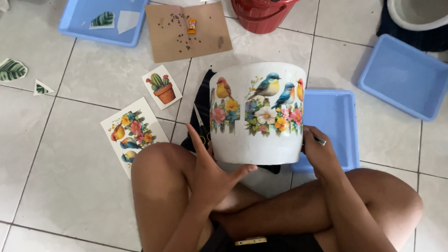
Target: The person applies a printed decal featuring birds and flowers onto a white ceramic pot. They use a metal tool to smooth the decal and press it firmly onto the curved surface, working around the pot to ensure adhesion.
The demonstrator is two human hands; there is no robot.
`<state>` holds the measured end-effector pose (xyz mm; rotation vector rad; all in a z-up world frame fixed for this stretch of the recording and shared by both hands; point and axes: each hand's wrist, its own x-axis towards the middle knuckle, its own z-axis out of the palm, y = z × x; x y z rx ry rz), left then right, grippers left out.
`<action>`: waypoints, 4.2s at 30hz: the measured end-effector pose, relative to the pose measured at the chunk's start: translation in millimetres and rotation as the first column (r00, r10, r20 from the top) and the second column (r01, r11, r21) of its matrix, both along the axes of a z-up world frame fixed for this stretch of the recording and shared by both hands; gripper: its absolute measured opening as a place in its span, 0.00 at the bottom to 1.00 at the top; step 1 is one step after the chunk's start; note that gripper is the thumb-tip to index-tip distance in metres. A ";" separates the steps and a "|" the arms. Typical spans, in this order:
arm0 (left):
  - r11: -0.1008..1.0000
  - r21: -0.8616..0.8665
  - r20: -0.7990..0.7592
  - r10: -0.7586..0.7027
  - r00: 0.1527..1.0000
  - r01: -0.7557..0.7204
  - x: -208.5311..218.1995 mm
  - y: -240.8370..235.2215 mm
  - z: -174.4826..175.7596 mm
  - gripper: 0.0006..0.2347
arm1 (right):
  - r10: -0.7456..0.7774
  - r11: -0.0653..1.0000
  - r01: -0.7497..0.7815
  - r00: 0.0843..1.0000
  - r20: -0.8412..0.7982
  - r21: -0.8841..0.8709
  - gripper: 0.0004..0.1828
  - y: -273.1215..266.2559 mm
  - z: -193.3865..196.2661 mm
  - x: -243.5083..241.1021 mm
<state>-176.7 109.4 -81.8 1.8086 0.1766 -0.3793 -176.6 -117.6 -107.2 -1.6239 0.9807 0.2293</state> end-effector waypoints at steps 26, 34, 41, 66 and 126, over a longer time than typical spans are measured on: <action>0.517 0.833 0.524 -0.851 0.016 0.200 53.2 -27.7 4.4 0.33 | 0.129 0.709 0.105 0.953 0.275 -0.697 0.08 -42.7 39.0 -24.9; 0.522 0.831 0.533 -0.846 -0.005 0.192 50.6 -25.4 0.6 0.27 | 0.288 0.826 0.176 0.685 0.669 -0.535 0.06 -31.3 21.3 -45.1; 0.576 0.805 0.572 -0.817 0.074 0.142 43.4 -7.9 -4.2 0.17 | 0.310 0.939 -0.073 0.602 0.736 -0.337 0.10 1.8 7.6 -62.5; 0.751 0.639 0.702 -0.658 0.272 0.167 28.8 -0.1 -51.7 0.18 | 0.563 0.800 -0.127 0.497 0.660 -0.586 0.04 23.5 9.5 -39.0; 0.821 0.549 0.770 -0.570 0.287 0.158 28.2 -2.8 -57.7 0.15 | 0.545 0.814 -0.128 0.506 0.669 -0.567 0.04 30.5 12.4 -46.2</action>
